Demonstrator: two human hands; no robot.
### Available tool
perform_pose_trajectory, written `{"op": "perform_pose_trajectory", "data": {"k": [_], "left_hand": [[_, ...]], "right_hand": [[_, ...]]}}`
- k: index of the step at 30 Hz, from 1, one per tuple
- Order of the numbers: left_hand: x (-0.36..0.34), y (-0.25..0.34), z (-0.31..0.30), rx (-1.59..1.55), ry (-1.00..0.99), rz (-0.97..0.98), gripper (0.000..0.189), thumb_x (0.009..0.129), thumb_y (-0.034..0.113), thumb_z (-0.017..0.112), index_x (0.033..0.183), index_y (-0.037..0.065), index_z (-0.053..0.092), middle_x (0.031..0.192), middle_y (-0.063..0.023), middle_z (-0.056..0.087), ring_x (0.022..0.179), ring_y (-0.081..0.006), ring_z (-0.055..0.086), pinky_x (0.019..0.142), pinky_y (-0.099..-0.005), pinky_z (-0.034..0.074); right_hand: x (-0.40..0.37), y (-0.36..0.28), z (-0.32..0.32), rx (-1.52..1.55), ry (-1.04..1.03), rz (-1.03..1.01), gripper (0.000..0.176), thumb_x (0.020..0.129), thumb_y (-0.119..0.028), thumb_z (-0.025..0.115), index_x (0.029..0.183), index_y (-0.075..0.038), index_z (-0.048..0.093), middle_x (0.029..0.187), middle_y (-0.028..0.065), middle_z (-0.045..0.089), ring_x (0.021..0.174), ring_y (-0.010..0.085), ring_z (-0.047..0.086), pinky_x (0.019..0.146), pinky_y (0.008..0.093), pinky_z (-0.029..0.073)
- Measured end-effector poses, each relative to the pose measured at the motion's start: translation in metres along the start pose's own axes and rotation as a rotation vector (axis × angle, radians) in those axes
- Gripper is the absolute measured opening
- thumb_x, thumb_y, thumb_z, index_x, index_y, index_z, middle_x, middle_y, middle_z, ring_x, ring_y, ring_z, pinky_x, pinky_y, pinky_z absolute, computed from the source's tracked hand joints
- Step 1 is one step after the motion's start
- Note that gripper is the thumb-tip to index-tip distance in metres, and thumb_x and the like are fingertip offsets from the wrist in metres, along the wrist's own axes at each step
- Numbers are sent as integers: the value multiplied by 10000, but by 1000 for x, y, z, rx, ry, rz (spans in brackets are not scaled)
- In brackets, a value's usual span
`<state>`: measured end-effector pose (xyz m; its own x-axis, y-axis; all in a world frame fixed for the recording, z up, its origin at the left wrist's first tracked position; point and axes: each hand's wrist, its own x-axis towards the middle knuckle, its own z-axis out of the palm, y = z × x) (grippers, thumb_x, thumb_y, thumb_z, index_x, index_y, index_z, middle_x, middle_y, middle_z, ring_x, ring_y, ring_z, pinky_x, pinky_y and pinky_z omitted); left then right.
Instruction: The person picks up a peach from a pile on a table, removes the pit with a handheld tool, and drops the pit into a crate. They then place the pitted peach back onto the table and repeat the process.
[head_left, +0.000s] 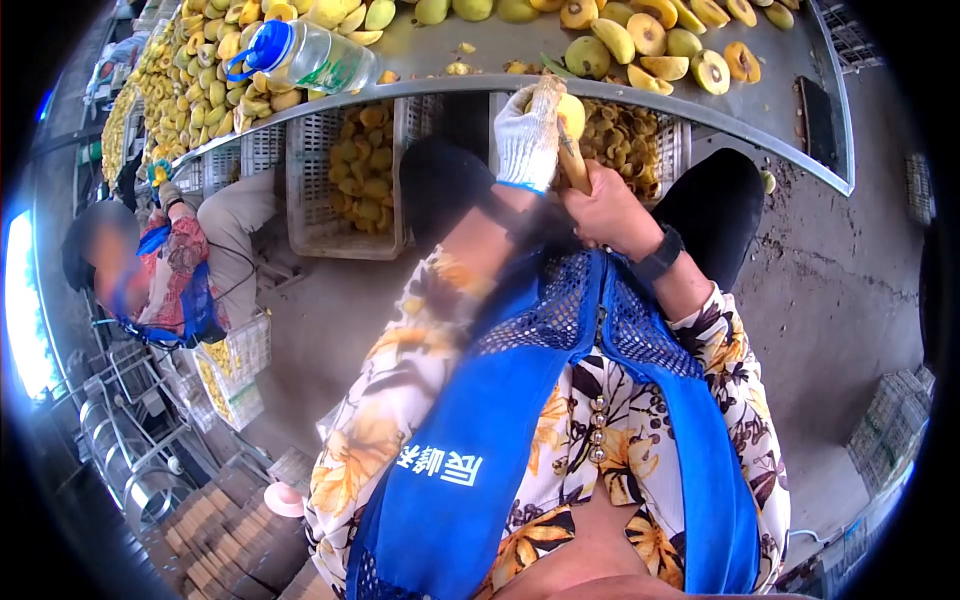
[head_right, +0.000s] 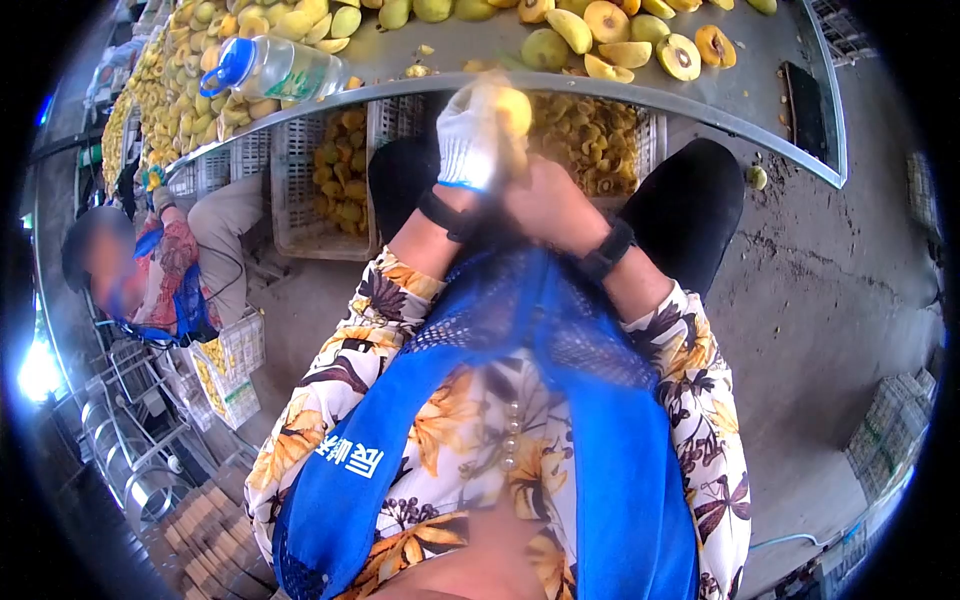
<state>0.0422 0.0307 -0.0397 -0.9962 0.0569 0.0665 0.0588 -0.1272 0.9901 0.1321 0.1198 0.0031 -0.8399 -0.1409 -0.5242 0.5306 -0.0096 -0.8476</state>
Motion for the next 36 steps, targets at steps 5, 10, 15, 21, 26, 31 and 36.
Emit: {"op": "perform_pose_trajectory", "data": {"k": [5, 10, 15, 21, 26, 31, 36], "left_hand": [[3, 29, 0, -365, -21, -720, 283, 863, 361, 574, 929, 86, 551, 669, -83, 556, 446, -214, 488, 383, -327, 442], [21, 56, -67, -344, -14, -598, 416, 857, 458, 539, 1019, 75, 537, 766, -102, 621, 637, -223, 588, 528, -309, 485], [63, 61, -174, 1200, 208, -21, 470, 771, 439, 609, 1070, 77, 615, 999, -132, 625, 897, -266, 611, 764, -370, 478], [148, 72, -71, 1308, -122, 219, 469, 776, 453, 541, 1120, 137, 593, 1044, -141, 624, 977, -320, 584, 842, -387, 451], [195, 23, 26, 1514, -353, 256, 415, 752, 433, 565, 1008, 108, 599, 1012, -161, 621, 948, -334, 588, 789, -430, 483], [184, 34, 32, 1405, -285, 271, 316, 741, 372, 613, 904, 103, 643, 885, -164, 644, 885, -331, 614, 754, -429, 493], [129, 90, -18, 732, -699, -91, 444, 721, 246, 687, 1100, 29, 605, 931, -95, 664, 775, -157, 623, 680, -277, 493]], "right_hand": [[-2, 5, -4, 544, -271, 156, 123, 847, -37, 447, 966, -63, 464, 531, -49, 339, 357, 48, 292, 336, 204, 252], [-2, 6, -7, 834, -528, 57, 95, 868, -34, 467, 955, -67, 481, 522, -53, 310, 350, 53, 272, 332, 204, 228], [11, 15, -18, 54, -57, -26, 145, 838, -163, 560, 893, -37, 511, 560, -2, 463, 380, 96, 402, 366, 234, 341], [3, -3, -2, -378, 114, -111, 297, 793, -263, 612, 797, 23, 532, 634, 158, 559, 555, 217, 555, 555, 350, 452], [0, 24, -15, -326, 289, -331, 279, 790, -250, 621, 832, 16, 546, 648, 170, 559, 578, 231, 544, 575, 351, 447], [-12, 27, -35, -245, 428, -367, 255, 795, -214, 628, 903, 5, 553, 680, 132, 569, 611, 178, 546, 588, 322, 457], [-2, -22, -51, -348, 634, -344, 477, 777, -303, 657, 1111, 12, 526, 808, 207, 626, 728, 312, 625, 667, 349, 489]]}}
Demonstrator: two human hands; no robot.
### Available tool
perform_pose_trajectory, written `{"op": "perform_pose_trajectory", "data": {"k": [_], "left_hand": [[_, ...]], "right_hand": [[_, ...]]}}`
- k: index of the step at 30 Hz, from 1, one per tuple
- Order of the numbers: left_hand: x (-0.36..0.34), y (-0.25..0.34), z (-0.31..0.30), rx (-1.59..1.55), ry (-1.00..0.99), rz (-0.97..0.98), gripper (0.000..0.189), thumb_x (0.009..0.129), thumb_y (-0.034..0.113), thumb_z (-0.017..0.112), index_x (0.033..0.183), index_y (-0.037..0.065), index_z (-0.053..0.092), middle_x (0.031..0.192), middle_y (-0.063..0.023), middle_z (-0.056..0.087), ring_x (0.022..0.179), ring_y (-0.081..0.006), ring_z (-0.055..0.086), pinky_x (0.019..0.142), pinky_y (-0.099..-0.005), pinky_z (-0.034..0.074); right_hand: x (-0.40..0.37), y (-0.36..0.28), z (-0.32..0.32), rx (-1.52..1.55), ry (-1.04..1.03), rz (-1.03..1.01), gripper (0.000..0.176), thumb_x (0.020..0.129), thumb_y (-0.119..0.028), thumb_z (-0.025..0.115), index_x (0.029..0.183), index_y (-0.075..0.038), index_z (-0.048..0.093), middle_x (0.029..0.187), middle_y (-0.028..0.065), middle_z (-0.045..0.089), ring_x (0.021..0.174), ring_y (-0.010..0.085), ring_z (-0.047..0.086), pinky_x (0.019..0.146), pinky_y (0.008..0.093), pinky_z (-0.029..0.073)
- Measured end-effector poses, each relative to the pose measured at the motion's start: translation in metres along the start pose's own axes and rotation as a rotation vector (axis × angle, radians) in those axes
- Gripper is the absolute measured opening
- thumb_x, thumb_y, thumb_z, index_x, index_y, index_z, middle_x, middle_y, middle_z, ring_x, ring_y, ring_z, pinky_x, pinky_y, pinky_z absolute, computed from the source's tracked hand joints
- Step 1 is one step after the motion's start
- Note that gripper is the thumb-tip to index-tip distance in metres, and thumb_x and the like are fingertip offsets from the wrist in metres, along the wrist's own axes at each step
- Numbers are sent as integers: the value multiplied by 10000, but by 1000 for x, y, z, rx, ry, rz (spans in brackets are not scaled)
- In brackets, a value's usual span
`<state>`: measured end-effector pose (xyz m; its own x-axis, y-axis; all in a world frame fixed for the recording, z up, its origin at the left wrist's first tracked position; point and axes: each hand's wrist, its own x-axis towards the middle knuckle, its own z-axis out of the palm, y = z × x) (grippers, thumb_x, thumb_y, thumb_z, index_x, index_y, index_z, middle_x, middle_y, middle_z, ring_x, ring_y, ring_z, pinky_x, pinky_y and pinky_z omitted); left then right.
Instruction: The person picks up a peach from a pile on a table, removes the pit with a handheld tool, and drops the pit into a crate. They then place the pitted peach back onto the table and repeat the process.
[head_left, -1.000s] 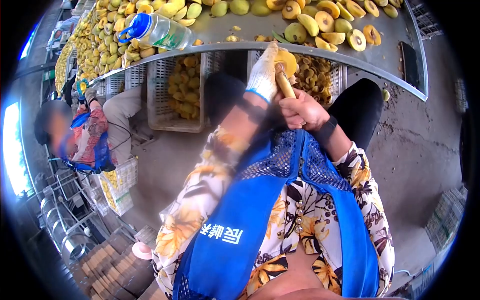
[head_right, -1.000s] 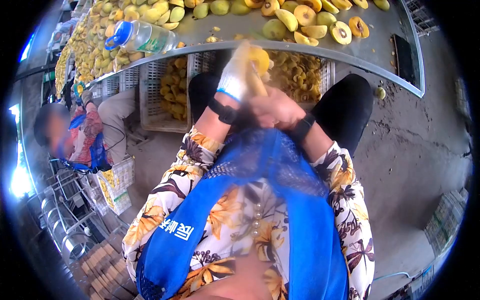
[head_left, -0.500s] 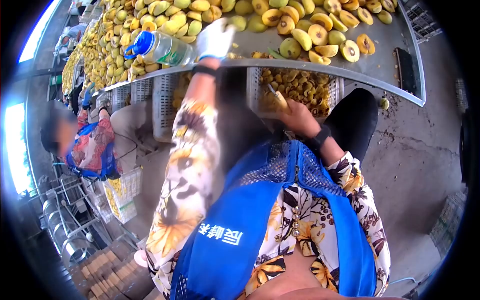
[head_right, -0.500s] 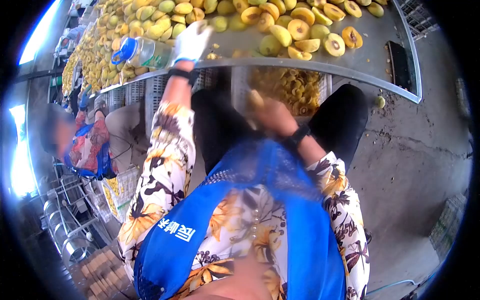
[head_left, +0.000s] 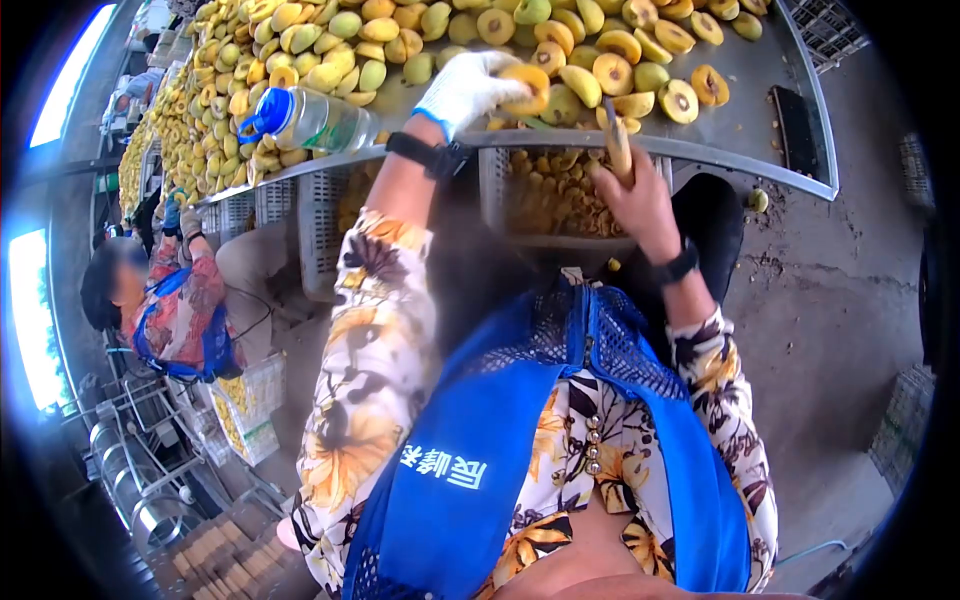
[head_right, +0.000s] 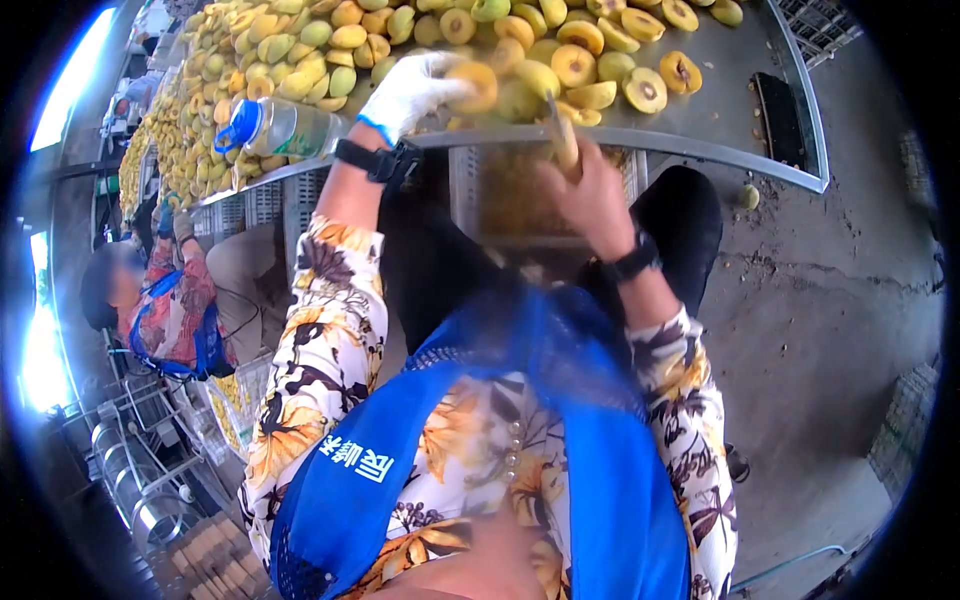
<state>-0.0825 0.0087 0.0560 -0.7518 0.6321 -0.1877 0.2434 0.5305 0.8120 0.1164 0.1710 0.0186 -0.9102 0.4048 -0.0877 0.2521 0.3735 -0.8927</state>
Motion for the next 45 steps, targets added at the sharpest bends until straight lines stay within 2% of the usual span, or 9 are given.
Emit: {"op": "perform_pose_trajectory", "data": {"k": [4, 9, 12, 14, 16, 20, 39, 43, 45], "left_hand": [[-49, 23, 17, -297, -296, 20, 380, 770, 154, 670, 1110, 4, 590, 982, -20, 633, 829, -72, 565, 701, -204, 461], [-79, 12, 69, -765, 265, 65, 378, 852, 265, 628, 1114, -3, 577, 1020, -77, 622, 929, -126, 562, 843, -235, 442], [-93, 22, 113, -996, 439, 31, 408, 924, 299, 506, 1205, 5, 505, 1063, -84, 598, 908, -140, 566, 828, -248, 453], [-78, -10, 132, -726, 601, 200, 391, 946, 325, 447, 1156, 3, 518, 1041, -91, 597, 863, -167, 578, 769, -268, 476], [-77, -21, 124, -1127, 491, -36, 382, 949, 334, 435, 1113, 3, 534, 1028, -96, 598, 852, -178, 582, 745, -275, 481], [-75, -23, 113, -1108, 586, 22, 402, 948, 362, 427, 1009, -3, 583, 888, -82, 619, 774, -170, 592, 709, -265, 480], [-73, -7, 115, -1139, 536, -82, 279, 875, 237, 590, 797, -29, 619, 589, -63, 573, 453, -108, 491, 405, -225, 370], [-75, -12, 113, -1078, 396, -116, 294, 869, 257, 595, 794, -27, 616, 625, -86, 588, 457, -142, 513, 397, -237, 390], [-73, -20, 118, -1113, 382, -93, 280, 867, 253, 598, 815, -22, 618, 653, -103, 597, 459, -156, 521, 398, -250, 410]], "right_hand": [[21, -2, 14, 278, -91, -151, 459, 808, -278, 649, 1134, 18, 518, 903, 164, 638, 808, 216, 617, 720, 305, 482], [9, -4, 44, 717, -69, 77, 353, 858, -207, 595, 1106, 36, 532, 917, 97, 637, 807, 134, 582, 716, 274, 474], [1, 15, 72, 496, 84, 64, 338, 856, -253, 591, 1017, 38, 530, 829, 156, 631, 686, 228, 592, 613, 332, 466], [-6, 21, 81, 189, 168, -136, 303, 866, -274, 590, 941, 11, 521, 731, 154, 620, 492, 265, 567, 474, 371, 447], [-18, 9, 66, 47, 59, -151, 307, 841, -252, 607, 925, 26, 511, 738, 217, 600, 588, 368, 576, 542, 427, 451], [-35, 2, 50, -24, -95, -167, 272, 812, -199, 614, 910, 29, 502, 724, 292, 554, 686, 456, 545, 573, 462, 454], [-48, -1, 55, -253, -282, -146, 150, 778, -60, 500, 856, 39, 418, 663, 304, 535, 690, 482, 527, 601, 511, 423], [-43, 22, 59, -134, -307, -381, 178, 782, -82, 525, 888, 32, 440, 601, 194, 542, 512, 343, 535, 486, 408, 430], [-42, 17, 58, 56, -467, -19, 181, 795, -98, 540, 910, 14, 458, 576, 100, 528, 420, 221, 502, 412, 325, 412]]}}
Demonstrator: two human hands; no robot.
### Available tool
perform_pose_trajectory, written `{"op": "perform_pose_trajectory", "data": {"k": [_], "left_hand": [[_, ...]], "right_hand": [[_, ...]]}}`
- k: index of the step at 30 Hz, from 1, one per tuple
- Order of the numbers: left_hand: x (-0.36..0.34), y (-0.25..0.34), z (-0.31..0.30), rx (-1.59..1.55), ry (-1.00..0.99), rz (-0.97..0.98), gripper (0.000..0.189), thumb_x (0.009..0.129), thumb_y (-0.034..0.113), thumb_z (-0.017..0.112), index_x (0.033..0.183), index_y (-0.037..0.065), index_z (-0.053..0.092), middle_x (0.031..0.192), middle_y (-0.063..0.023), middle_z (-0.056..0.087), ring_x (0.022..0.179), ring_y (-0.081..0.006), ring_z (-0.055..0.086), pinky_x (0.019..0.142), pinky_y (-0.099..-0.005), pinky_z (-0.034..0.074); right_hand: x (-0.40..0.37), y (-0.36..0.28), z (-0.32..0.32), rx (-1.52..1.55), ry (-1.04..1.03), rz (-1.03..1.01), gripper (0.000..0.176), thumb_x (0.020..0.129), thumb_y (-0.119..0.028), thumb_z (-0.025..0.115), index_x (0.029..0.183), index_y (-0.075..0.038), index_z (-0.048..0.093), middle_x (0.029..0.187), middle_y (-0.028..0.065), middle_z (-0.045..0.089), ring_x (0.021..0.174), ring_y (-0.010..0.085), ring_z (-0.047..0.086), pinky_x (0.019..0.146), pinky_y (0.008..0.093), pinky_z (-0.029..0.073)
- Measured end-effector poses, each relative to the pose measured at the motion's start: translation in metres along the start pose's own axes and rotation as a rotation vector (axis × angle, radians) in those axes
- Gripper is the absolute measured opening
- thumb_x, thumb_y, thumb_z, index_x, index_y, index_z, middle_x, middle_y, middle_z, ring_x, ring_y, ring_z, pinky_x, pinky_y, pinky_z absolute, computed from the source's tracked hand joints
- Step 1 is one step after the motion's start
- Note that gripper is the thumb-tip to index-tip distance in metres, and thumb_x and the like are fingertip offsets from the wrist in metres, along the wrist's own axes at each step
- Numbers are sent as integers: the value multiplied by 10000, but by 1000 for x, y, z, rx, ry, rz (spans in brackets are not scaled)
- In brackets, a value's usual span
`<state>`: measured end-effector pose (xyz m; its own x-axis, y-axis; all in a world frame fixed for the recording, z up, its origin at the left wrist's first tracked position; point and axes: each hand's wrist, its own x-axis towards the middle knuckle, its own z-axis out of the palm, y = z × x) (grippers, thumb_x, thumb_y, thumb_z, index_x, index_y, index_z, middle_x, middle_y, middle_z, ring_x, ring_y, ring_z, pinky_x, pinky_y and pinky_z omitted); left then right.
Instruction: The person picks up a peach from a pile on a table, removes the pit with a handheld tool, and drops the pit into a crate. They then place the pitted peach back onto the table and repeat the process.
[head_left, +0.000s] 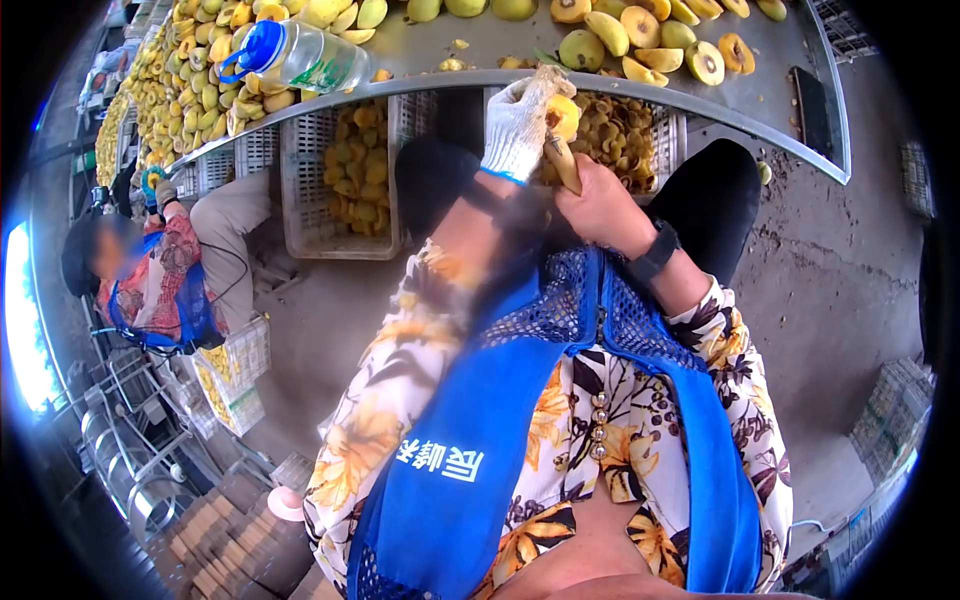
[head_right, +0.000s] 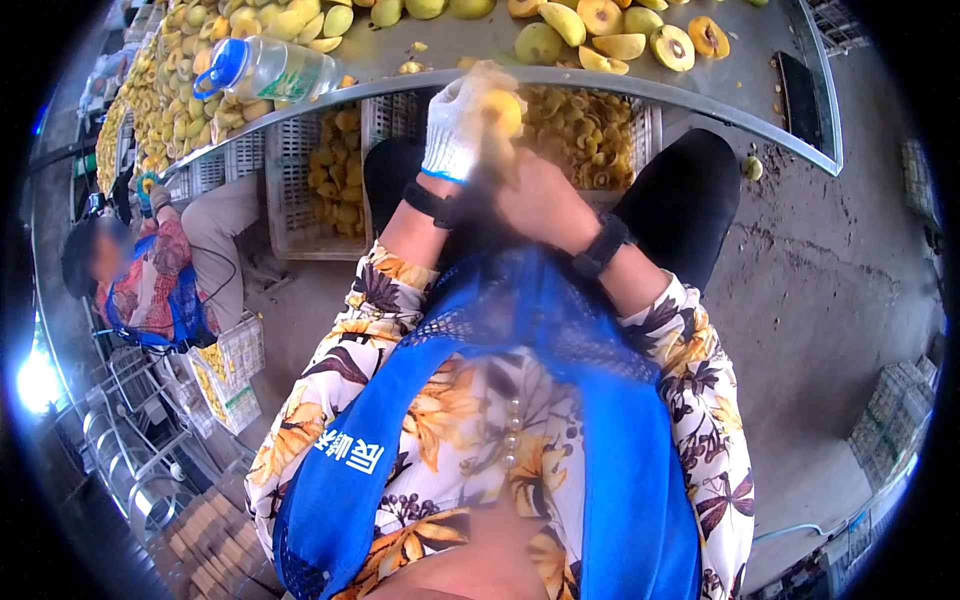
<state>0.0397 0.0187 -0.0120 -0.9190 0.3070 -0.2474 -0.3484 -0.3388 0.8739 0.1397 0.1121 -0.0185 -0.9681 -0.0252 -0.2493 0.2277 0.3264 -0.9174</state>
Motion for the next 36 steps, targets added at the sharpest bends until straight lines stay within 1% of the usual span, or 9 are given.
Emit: {"op": "perform_pose_trajectory", "data": {"k": [6, 10, 11, 13, 16, 24, 29, 33, 36], "left_hand": [[-6, 11, 7, -190, 102, -301, 384, 927, 427, 416, 835, 71, 526, 686, -127, 596, 499, -206, 555, 406, -290, 461], [15, 17, -67, -499, 137, -213, 420, 904, 473, 429, 895, 77, 567, 822, -132, 619, 668, -228, 605, 467, -294, 474], [16, 28, -100, -500, 12, -133, 395, 901, 447, 460, 902, 71, 580, 859, -132, 618, 695, -231, 606, 500, -291, 490], [17, 52, -120, 276, 546, 261, 348, 866, 386, 556, 923, 52, 632, 906, -129, 620, 721, -259, 614, 586, -289, 514], [11, 83, -126, 1447, 655, 656, 274, 747, 319, 656, 873, 77, 679, 891, -126, 650, 860, -286, 606, 790, -347, 467], [80, 39, 44, 1836, -294, 306, 425, 760, 461, 572, 1057, 161, 621, 985, -121, 642, 949, -301, 606, 793, -422, 492], [124, 4, 55, 1803, -146, 75, 390, 704, 348, 691, 993, 89, 651, 1007, -143, 643, 943, -288, 619, 788, -411, 498], [120, 28, 24, 1805, -178, 228, 510, 614, 422, 747, 949, 48, 659, 960, -174, 646, 897, -305, 627, 789, -389, 500], [96, 44, -19, 1231, -44, 305, 540, 631, 426, 722, 925, -19, 637, 892, -193, 650, 820, -296, 635, 758, -359, 491]], "right_hand": [[0, -9, -15, 900, -436, 418, 105, 847, -59, 518, 947, -57, 485, 554, -24, 405, 378, 56, 345, 339, 198, 279], [0, 4, -15, 1074, -586, 240, 124, 856, -55, 525, 973, -65, 486, 552, -24, 405, 362, 56, 331, 336, 199, 272], [1, 6, -16, 894, -505, 265, 119, 849, -72, 542, 957, -61, 494, 563, -24, 424, 378, 62, 360, 351, 205, 293], [6, 11, -20, 538, -338, 298, 123, 836, -105, 576, 925, -52, 511, 586, -23, 461, 411, 74, 417, 382, 216, 336], [11, 56, -4, -286, -22, -93, 260, 754, -231, 643, 817, -7, 526, 674, 138, 581, 596, 303, 569, 551, 369, 454], [4, 46, -18, -387, 8, -204, 279, 743, -238, 644, 775, -4, 494, 641, 233, 537, 655, 417, 551, 582, 446, 445], [-7, 46, -13, -422, 129, -228, 258, 746, -205, 652, 771, -7, 488, 620, 235, 535, 621, 418, 554, 536, 438, 443], [-10, 39, -17, -327, 137, -272, 235, 760, -176, 650, 818, 0, 505, 634, 234, 549, 613, 404, 573, 530, 424, 455], [-13, 24, -23, -360, 272, -227, 200, 776, -132, 639, 866, -6, 511, 643, 216, 557, 600, 377, 582, 512, 398, 446]]}}
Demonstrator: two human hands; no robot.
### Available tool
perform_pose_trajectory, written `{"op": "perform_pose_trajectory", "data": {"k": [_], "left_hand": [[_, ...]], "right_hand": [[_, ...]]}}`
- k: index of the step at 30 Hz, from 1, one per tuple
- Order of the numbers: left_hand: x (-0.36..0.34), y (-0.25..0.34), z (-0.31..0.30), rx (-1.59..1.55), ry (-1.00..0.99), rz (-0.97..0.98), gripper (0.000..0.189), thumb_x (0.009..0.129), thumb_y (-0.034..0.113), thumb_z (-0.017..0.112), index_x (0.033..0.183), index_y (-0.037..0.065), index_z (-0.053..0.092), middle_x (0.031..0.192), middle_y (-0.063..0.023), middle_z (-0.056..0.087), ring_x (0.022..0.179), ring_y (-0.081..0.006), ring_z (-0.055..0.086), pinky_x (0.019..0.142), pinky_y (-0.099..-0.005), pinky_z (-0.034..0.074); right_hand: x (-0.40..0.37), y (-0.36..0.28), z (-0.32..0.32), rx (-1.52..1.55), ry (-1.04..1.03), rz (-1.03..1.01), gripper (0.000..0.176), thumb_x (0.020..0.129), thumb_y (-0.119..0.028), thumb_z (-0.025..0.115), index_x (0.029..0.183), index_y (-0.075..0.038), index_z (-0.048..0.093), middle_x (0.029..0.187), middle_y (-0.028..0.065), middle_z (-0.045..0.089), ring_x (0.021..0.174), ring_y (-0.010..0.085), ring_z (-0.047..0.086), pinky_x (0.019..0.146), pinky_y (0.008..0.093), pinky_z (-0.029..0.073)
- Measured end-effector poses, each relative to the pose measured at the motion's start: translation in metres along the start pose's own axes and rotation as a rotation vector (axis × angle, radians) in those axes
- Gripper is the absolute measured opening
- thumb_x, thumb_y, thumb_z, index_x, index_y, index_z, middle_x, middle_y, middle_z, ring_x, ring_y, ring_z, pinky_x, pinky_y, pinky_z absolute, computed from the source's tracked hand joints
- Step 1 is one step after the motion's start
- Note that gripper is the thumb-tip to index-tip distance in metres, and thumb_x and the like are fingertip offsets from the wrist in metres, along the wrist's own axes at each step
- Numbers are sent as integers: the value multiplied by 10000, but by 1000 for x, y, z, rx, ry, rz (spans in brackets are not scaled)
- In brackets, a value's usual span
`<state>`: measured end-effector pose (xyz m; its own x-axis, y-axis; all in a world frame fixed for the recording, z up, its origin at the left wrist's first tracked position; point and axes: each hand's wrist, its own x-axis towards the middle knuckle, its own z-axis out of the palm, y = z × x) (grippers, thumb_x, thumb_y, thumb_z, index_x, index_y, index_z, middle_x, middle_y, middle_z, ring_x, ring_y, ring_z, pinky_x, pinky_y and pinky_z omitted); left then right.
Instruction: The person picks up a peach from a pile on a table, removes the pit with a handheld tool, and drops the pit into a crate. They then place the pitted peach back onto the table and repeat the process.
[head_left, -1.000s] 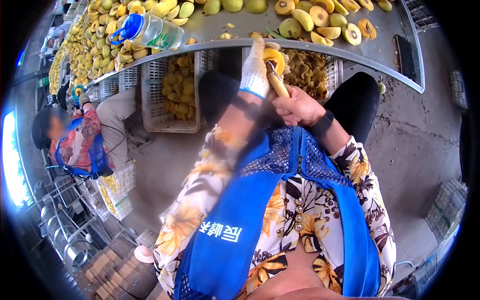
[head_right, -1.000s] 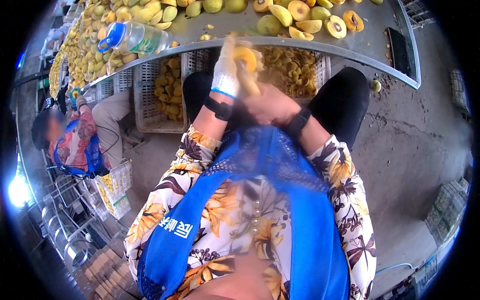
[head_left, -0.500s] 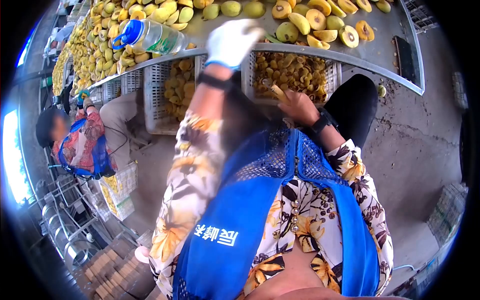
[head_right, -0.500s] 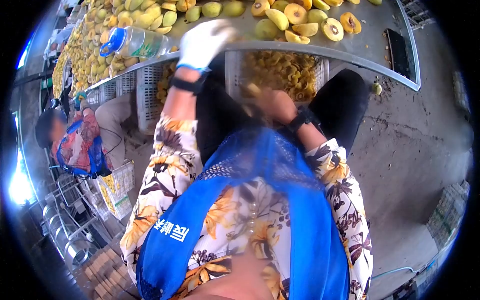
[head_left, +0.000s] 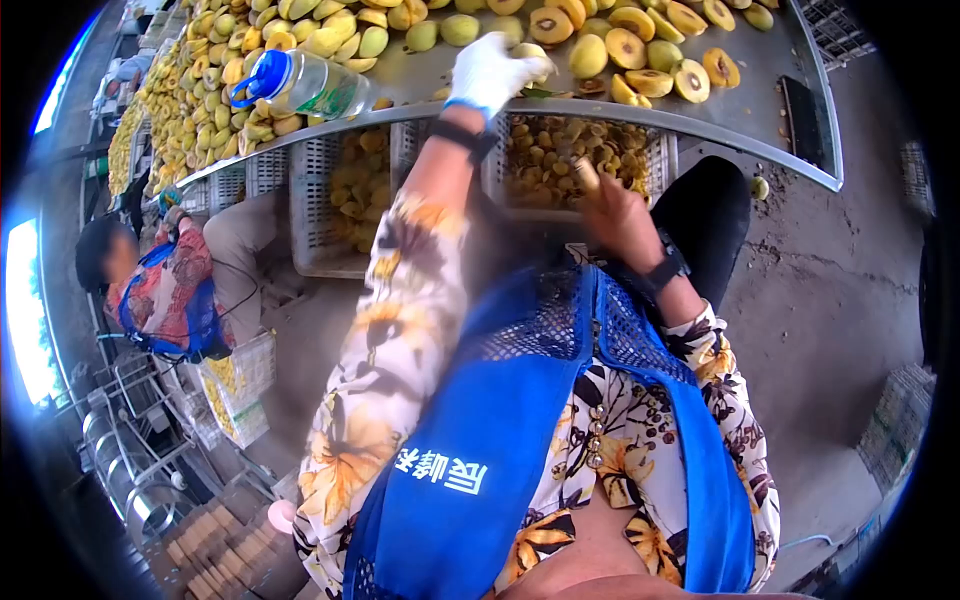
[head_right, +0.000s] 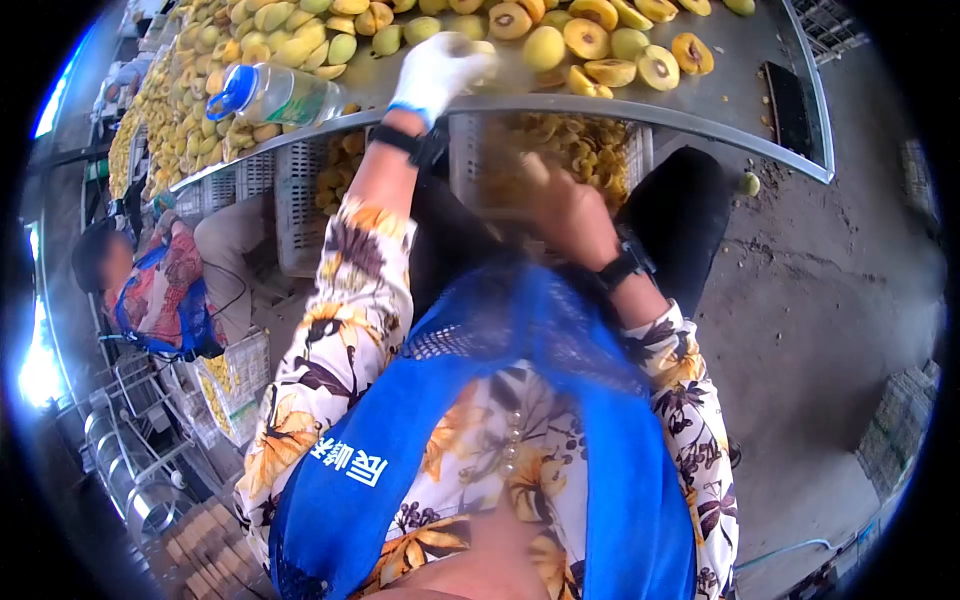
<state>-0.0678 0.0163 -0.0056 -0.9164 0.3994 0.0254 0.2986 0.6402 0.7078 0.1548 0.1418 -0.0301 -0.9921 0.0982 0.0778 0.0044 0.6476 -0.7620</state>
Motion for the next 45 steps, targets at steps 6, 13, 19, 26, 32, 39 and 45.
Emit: {"op": "perform_pose_trajectory", "data": {"k": [6, 13, 19, 26, 32, 39, 45], "left_hand": [[-85, 22, -38, -1507, -178, -408, 513, 894, 472, 462, 1137, 21, 480, 940, -173, 610, 813, -274, 622, 717, -366, 533], [-99, 35, 4, -1393, 13, -329, 489, 918, 490, 404, 1063, 42, 535, 920, -89, 609, 790, -178, 596, 677, -288, 499], [-97, 42, 24, -1259, 128, -160, 446, 936, 425, 416, 1108, 28, 524, 891, -85, 600, 761, -167, 585, 678, -285, 500], [-99, 43, 33, -1480, 111, -197, 419, 943, 394, 413, 1137, 32, 496, 890, -102, 599, 734, -202, 602, 648, -307, 519], [-100, 44, 35, -1588, 76, -183, 393, 943, 367, 424, 1162, 45, 470, 881, -111, 594, 676, -226, 608, 619, -336, 534], [-99, 37, 39, -889, 334, 169, 316, 941, 277, 450, 1075, 3, 529, 864, -105, 599, 658, -203, 600, 594, -300, 516], [-92, 8, 40, -1565, -1, -329, 269, 927, 233, 458, 1005, -1, 565, 862, -101, 601, 706, -185, 593, 613, -265, 488]], "right_hand": [[26, -29, -11, -1, 12, -23, 207, 778, -116, 561, 906, 8, 456, 683, 241, 568, 677, 429, 552, 580, 471, 437], [30, -39, -5, 20, -4, 43, 223, 801, -157, 587, 869, -4, 440, 681, 255, 556, 659, 445, 540, 563, 490, 427], [23, -40, -4, -11, 69, 62, 209, 801, -109, 565, 889, -3, 408, 648, 249, 552, 635, 444, 542, 560, 502, 428], [23, -47, -6, -30, 89, 124, 199, 791, -73, 553, 899, 3, 404, 664, 255, 560, 646, 442, 549, 570, 499, 436], [23, -48, -5, -68, 89, 127, 186, 792, -68, 541, 894, 6, 403, 652, 261, 556, 633, 446, 547, 563, 504, 436], [21, -52, -2, -45, 28, 113, 177, 759, -51, 528, 857, 22, 399, 628, 275, 544, 613, 455, 542, 563, 512, 435], [22, -51, -1, -78, -27, 112, 189, 748, -45, 527, 862, 26, 394, 632, 279, 544, 622, 465, 539, 570, 520, 428]]}}
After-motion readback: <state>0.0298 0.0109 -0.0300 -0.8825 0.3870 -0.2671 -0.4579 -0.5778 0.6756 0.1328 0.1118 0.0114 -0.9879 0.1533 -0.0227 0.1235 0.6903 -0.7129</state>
